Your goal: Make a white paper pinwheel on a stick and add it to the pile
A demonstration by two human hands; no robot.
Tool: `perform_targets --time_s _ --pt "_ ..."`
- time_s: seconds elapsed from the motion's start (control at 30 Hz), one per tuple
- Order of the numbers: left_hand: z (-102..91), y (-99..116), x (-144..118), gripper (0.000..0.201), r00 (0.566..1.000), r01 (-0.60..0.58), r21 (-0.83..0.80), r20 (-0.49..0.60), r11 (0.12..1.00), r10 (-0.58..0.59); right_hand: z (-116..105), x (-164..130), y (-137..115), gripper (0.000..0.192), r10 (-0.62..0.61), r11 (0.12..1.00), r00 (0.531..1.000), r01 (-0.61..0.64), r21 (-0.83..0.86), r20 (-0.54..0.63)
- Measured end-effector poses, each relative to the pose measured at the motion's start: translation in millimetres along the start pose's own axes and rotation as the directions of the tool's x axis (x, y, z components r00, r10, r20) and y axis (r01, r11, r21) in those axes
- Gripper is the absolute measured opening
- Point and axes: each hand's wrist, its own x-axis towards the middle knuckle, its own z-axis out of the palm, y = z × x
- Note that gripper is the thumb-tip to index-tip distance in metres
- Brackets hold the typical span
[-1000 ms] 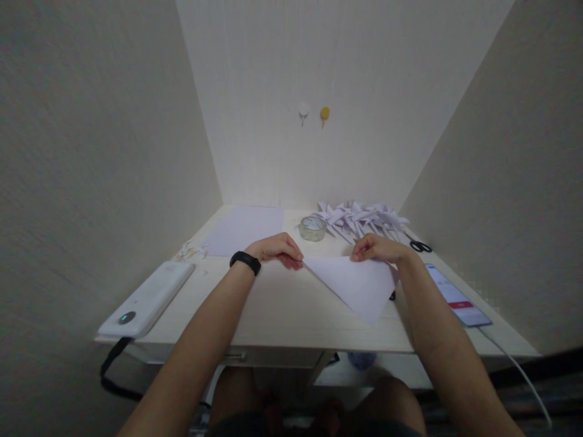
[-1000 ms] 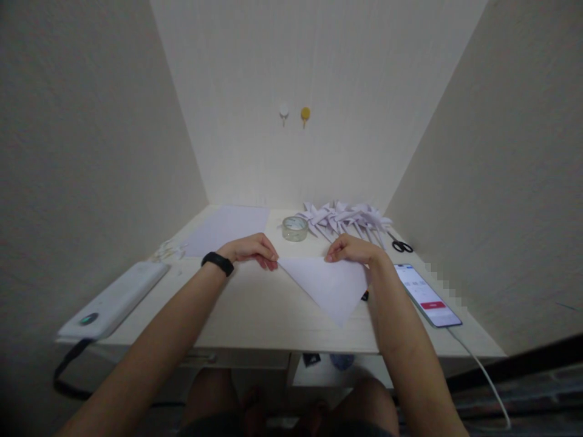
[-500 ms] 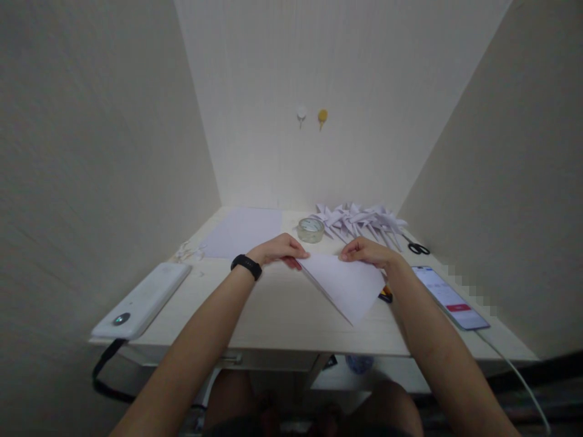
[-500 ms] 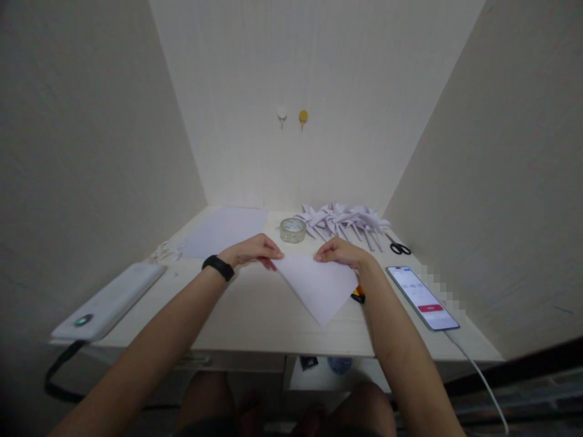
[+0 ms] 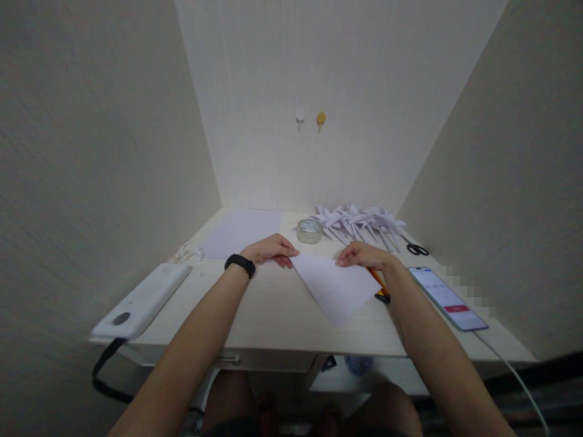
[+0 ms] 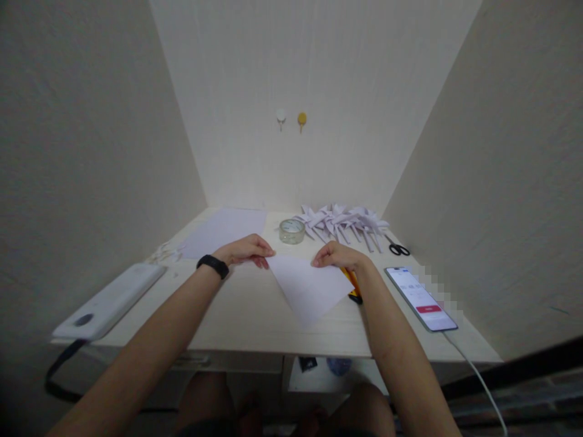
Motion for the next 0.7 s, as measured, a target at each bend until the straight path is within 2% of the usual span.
perform_targets --time_s 0.2,0.37,0.53,0.7 --pt "-0.7 4 -1 0.04 0.997 -0.036 -0.006 -0.075 0.999 0.036 4 6 5 0.036 -0.015 0.999 1.0 0.015 0.042 -0.018" --pt "-3.7 4 -1 0.033 0.985 -0.068 0.018 -0.158 0.997 0.07 8 9 4 0.04 0.022 0.998 0.998 -0.019 0.055 -0.065" --pt "-6.1 -1 1 0.037 0.982 -0.14 -0.045 -0.132 0.989 0.133 11 11 6 0.043 0.05 0.997 0.996 -0.046 0.059 -0.069" --pt "-3.1 1 1 0.047 0.965 -0.237 -0.149 -0.147 0.96 0.215 13 13 6 0.047 0.006 1.0 0.999 -0.005 0.022 -0.042"
